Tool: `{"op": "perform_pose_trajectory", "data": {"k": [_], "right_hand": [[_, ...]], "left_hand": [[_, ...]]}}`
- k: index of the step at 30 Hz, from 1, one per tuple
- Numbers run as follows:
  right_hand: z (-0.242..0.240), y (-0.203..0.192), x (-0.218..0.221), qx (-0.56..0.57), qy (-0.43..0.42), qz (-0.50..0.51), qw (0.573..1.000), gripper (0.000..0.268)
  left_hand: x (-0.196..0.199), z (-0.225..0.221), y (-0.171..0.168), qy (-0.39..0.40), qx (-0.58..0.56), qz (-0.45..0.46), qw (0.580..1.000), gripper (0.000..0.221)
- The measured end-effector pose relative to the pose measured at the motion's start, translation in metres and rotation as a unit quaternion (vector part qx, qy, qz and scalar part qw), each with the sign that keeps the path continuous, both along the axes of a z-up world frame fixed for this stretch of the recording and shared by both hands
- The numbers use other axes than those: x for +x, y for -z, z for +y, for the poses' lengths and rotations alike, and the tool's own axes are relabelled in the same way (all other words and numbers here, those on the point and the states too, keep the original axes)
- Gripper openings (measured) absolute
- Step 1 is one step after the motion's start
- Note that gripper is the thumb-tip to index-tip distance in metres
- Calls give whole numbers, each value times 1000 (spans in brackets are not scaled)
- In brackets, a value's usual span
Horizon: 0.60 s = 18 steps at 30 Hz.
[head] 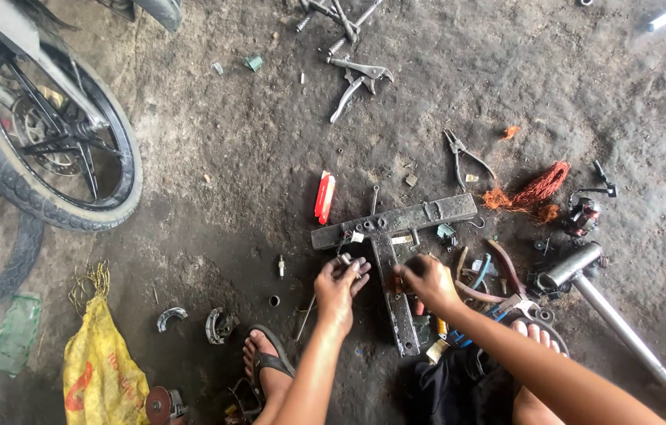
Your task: Repairing a motorcycle electrical or mechanical component on the floor of a service bay.
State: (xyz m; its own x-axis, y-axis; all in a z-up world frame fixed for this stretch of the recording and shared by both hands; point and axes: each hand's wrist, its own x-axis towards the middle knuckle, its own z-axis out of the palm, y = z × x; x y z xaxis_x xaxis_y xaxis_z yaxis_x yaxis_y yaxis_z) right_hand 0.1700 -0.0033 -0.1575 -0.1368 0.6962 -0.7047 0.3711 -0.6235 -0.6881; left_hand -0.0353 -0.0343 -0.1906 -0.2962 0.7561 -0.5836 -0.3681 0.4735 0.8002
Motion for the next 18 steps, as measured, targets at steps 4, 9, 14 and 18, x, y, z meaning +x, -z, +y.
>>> {"op": "perform_pose_trajectory", "data": {"k": [4,9,14,18], "right_hand": [[-29,59,-8,149,-14,7,989,35],[-30,69,-14,200,-32,-28,979,38],[-29,52,-10,153,-36,-25,987,35],[-44,77,-6,168,-10,23,985,32]], "left_hand": [[7,-22,18,-12,39,-23,999,16],[7,-27,27,48,91,71,992,18],[14,-27,24,122,124,192,966,20],[24,-31,10,198,214,272,917,19]]}}
